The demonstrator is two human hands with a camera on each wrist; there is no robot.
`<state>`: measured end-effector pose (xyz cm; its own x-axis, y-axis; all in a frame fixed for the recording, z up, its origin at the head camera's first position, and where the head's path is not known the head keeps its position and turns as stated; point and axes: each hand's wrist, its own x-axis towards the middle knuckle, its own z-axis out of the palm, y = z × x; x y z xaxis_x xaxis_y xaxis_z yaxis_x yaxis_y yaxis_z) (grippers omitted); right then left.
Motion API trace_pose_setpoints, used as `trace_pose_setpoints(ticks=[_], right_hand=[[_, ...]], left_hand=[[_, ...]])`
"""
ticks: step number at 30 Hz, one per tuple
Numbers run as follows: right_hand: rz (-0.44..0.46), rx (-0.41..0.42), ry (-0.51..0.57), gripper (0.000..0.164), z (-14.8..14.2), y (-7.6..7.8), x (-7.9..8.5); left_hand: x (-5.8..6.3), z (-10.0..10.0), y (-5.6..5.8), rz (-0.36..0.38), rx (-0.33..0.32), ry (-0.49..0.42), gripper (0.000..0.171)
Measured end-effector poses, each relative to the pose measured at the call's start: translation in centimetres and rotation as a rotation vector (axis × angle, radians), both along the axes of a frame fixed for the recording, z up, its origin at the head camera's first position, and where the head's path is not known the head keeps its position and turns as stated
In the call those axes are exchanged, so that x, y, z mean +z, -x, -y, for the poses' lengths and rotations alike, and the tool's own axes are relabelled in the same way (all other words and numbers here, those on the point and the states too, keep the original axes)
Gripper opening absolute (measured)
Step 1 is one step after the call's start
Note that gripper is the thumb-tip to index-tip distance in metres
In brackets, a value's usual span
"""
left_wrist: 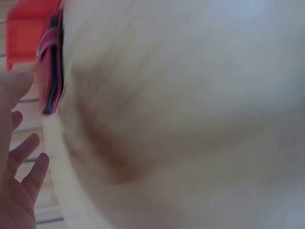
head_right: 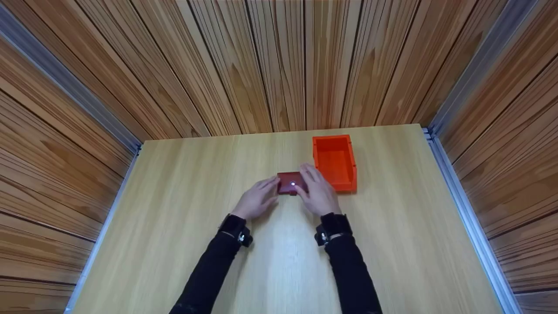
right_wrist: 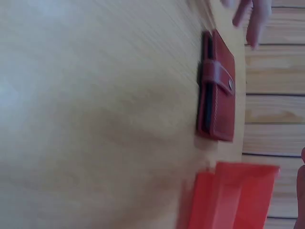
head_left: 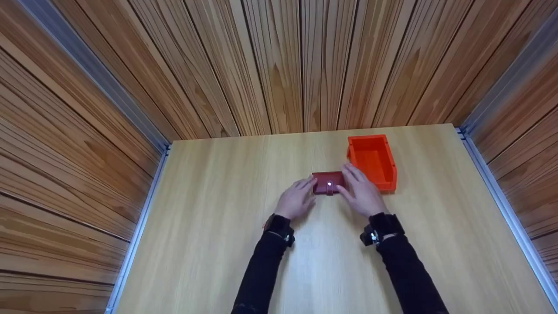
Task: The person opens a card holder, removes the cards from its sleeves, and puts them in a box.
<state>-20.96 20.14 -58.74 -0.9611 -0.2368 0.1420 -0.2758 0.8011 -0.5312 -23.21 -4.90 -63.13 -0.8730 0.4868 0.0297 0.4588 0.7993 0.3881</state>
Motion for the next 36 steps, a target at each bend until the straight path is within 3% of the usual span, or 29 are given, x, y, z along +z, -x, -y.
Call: trace_pose_setpoints(ticks=[6, 9, 16, 23, 30, 36], right_hand=[[0.058, 0.024, -0.036, 0.070, 2.4, 0.0, -1.6], [0.060, 0.029, -0.049, 0.071, 2.8, 0.0, -2.7], [0.064, 0.001, -0.081, 0.074, 2.8, -0.5, -4.9], [0.096, -0.007, -0.091, 0.067, 2.9, -0.8, -5.4], [0.112, 0.000, -0.090, 0.064, 2.5, -0.9, -5.1], [0.085, 0.015, -0.079, 0.059, 2.1, -0.9, -4.9]], left_hand=[[-0.8, -1.2, -0.4, -0.134, -0.037, 0.164, 0.058], [-0.9, -1.2, -0.5, -0.142, -0.041, 0.189, 0.058], [-1.1, -1.1, -1.1, -0.089, -0.052, 0.185, 0.060], [-0.9, -1.1, -1.2, -0.039, -0.070, 0.179, 0.061], [-1.2, -1.1, -1.5, -0.089, -0.097, 0.180, 0.058], [-1.1, -1.5, -2.3, -0.105, -0.122, 0.124, 0.056]])
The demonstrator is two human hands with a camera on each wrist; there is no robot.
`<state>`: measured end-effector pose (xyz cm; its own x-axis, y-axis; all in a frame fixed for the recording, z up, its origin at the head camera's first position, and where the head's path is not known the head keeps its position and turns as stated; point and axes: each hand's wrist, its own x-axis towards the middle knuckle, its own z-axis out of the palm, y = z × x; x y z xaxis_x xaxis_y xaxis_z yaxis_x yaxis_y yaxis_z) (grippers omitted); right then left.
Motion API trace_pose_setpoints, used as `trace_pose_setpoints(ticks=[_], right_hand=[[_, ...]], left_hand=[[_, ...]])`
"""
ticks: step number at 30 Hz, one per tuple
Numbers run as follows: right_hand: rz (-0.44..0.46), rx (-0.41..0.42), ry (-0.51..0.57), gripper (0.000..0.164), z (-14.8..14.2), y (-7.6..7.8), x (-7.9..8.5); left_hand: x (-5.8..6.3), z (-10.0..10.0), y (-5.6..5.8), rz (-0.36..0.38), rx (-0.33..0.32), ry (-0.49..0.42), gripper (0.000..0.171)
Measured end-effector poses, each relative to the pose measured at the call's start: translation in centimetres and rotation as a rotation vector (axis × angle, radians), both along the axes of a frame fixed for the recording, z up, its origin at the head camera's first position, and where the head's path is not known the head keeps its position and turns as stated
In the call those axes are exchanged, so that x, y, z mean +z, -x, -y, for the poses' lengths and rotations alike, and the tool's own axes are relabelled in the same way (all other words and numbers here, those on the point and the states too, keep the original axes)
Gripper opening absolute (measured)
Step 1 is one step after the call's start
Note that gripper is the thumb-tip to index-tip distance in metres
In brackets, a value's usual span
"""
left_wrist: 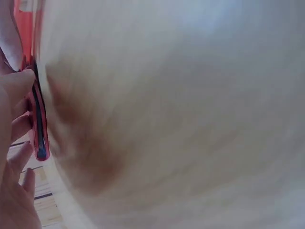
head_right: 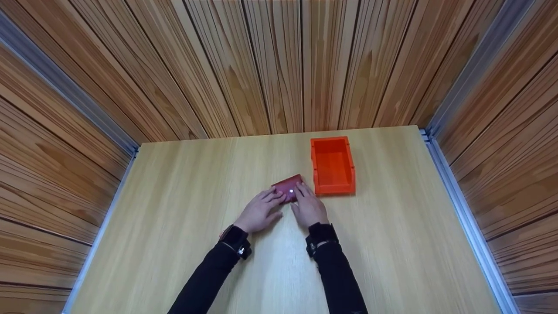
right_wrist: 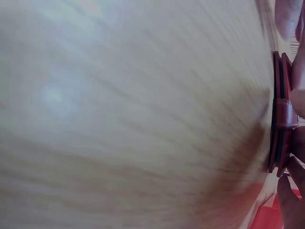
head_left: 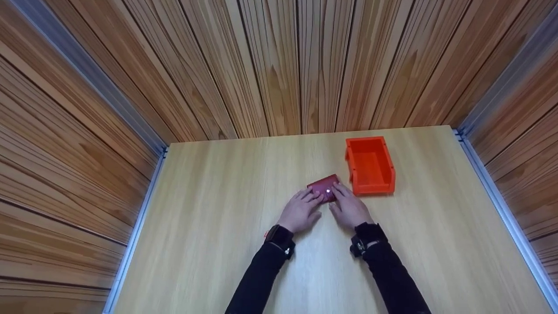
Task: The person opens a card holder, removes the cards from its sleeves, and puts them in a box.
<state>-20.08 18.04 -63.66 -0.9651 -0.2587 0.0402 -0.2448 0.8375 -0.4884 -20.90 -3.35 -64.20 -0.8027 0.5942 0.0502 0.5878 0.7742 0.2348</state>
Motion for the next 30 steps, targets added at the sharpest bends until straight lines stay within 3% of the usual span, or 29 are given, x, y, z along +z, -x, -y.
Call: trace_pose_setpoints(ticks=[6, 11, 16, 22, 30], right_hand=[[-0.059, 0.021, 0.035, 0.049, 0.1, 0.2, 0.3], [-0.017, 0.018, 0.061, 0.045, 0.3, 0.6, 0.3], [0.024, 0.013, 0.081, 0.055, 0.6, 0.6, 0.0], [0.058, 0.029, 0.094, 0.061, 1.0, 0.5, -0.1], [-0.006, 0.009, 0.107, 0.058, 1.0, 0.5, -0.2]], left_hand=[[-0.2, -0.8, -0.7, -0.022, 0.003, -0.059, 0.052], [-0.1, -1.0, -0.9, -0.025, 0.018, -0.163, 0.045], [-0.1, -0.7, -0.7, -0.012, 0.016, -0.227, 0.039], [0.1, -0.6, -0.5, -0.004, -0.023, -0.225, 0.033], [-0.3, -1.1, 0.3, -0.072, -0.054, -0.213, 0.036]])
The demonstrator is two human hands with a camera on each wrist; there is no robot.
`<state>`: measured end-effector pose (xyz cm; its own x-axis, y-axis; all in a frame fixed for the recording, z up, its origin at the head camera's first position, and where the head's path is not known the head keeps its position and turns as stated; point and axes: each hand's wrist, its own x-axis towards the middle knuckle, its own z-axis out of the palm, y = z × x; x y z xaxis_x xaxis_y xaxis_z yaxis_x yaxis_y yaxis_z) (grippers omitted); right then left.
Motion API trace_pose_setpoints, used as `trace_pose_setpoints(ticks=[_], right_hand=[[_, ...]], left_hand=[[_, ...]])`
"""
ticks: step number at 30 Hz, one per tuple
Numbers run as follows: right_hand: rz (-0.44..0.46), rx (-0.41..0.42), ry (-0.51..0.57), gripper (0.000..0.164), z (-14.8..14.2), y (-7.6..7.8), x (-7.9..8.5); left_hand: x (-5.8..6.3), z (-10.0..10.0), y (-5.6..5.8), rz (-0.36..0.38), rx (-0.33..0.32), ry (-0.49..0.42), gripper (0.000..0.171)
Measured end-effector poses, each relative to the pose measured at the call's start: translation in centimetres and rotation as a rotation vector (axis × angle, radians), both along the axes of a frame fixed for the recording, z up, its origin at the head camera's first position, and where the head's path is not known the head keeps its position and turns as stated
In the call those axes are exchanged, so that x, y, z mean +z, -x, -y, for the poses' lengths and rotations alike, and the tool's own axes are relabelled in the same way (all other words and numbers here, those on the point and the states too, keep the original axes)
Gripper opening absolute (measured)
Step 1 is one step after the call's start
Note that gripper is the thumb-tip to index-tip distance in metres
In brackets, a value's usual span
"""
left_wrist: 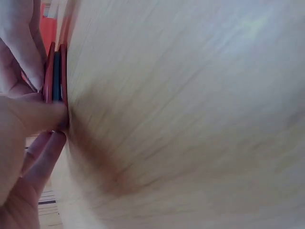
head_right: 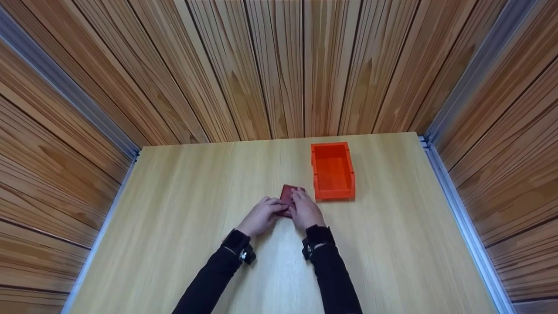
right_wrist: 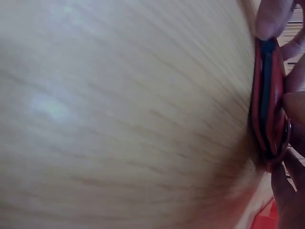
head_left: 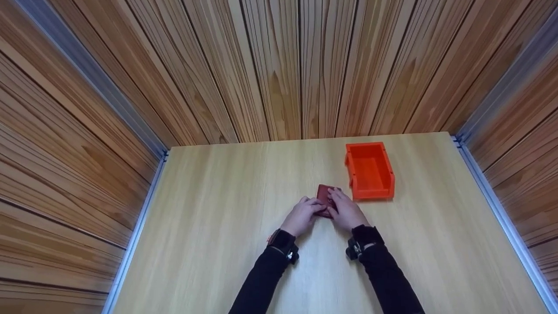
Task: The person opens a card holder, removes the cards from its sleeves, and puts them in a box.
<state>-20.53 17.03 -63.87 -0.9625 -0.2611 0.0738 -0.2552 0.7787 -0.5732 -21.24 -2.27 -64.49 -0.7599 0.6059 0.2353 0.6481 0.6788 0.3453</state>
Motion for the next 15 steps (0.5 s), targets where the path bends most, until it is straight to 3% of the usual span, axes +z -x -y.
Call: trace_pose_setpoints(ticks=[7, 11, 15], right_hand=[[-0.068, -0.015, -0.007, 0.047, 0.36, -0.37, -0.91], [-0.147, -0.039, 0.023, 0.031, 0.36, -0.03, -1.08], [-0.245, -0.088, 0.009, 0.026, 0.42, 0.52, -0.98]], left_hand=[[-0.69, -0.19, -0.20, -0.024, 0.001, 0.031, 0.032], [-0.38, -0.26, -0.02, -0.017, 0.007, 0.008, 0.028], [0.08, -0.37, 0.17, -0.017, -0.001, -0.015, 0.027]])
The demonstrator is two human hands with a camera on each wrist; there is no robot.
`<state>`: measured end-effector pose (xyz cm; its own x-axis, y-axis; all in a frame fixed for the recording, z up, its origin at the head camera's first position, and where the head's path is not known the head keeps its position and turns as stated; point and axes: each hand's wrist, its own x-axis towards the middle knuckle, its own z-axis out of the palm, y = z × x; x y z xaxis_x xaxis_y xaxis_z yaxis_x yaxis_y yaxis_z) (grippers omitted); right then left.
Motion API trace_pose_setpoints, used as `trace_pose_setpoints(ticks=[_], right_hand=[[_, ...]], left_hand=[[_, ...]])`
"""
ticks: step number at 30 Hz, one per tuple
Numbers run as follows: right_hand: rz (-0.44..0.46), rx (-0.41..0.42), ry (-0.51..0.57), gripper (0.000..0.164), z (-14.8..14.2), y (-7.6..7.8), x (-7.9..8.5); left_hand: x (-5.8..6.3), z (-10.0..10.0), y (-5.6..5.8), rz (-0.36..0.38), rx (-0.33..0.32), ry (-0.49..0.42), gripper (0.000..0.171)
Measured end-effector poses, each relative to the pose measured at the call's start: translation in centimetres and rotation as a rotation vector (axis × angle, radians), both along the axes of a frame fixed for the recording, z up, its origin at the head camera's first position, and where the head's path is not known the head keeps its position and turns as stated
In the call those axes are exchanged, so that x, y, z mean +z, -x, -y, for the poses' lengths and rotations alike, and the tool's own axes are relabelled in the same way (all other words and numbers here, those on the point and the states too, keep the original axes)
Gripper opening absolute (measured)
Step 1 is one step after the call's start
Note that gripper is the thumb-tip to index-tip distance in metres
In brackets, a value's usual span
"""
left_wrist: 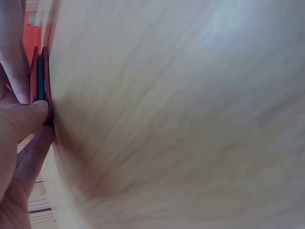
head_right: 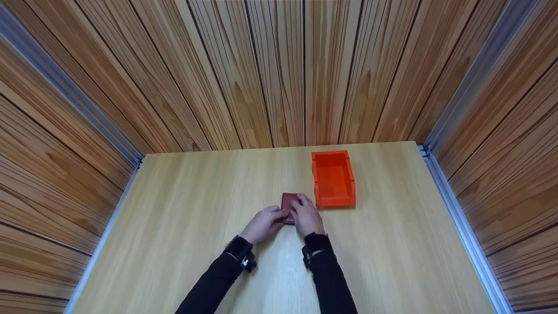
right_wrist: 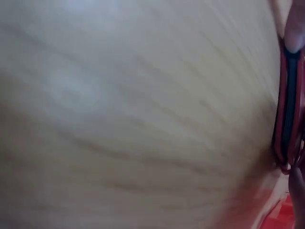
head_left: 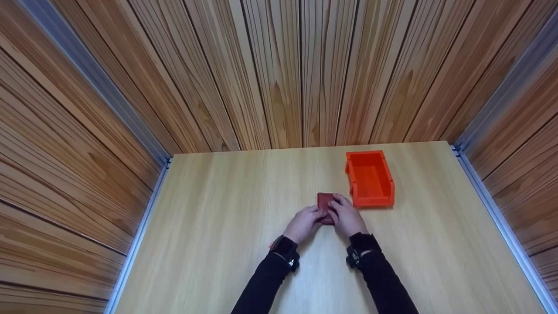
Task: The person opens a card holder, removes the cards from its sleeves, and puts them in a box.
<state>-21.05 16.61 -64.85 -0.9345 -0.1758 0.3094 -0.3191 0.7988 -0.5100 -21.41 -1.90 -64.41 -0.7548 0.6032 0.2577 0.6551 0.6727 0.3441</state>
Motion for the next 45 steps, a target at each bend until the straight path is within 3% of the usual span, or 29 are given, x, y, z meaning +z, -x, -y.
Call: trace_pose_setpoints(ticks=[8, 13, 22, 26, 33, 36, 39, 45], right_hand=[[-0.219, -0.048, -0.222, 0.016, 0.6, 0.2, -0.1], [-0.236, -0.031, -0.340, 0.016, 0.6, 0.2, 0.2], [-0.251, -0.026, -0.355, 0.016, 0.6, 0.0, 0.3], [-0.269, -0.036, -0.344, 0.013, 0.5, 0.1, 0.2], [-0.292, -0.050, -0.289, 0.009, 0.5, 0.2, 0.0], [-0.293, -0.052, -0.281, 0.011, 0.5, 0.2, -0.1], [-0.281, -0.050, -0.291, 0.013, 0.5, 0.2, 0.0], [-0.250, -0.048, -0.289, 0.014, 0.4, 0.1, 0.1]], left_hand=[[-0.1, -0.3, -0.4, -0.010, -0.005, -0.003, 0.025], [-0.2, -0.4, -0.5, -0.045, -0.006, 0.018, 0.022], [-0.5, -0.3, -0.6, -0.074, -0.007, 0.001, 0.017], [-0.5, -0.3, -0.5, 0.044, 0.032, -0.109, 0.026], [0.0, -0.8, -0.2, 0.484, 0.227, -0.409, 0.063], [0.4, -1.1, 0.0, 0.614, 0.298, -0.502, 0.069], [0.5, -1.4, 0.0, 0.656, 0.332, -0.561, 0.063], [0.3, -2.2, -0.1, 0.591, 0.382, -0.542, 0.056]])
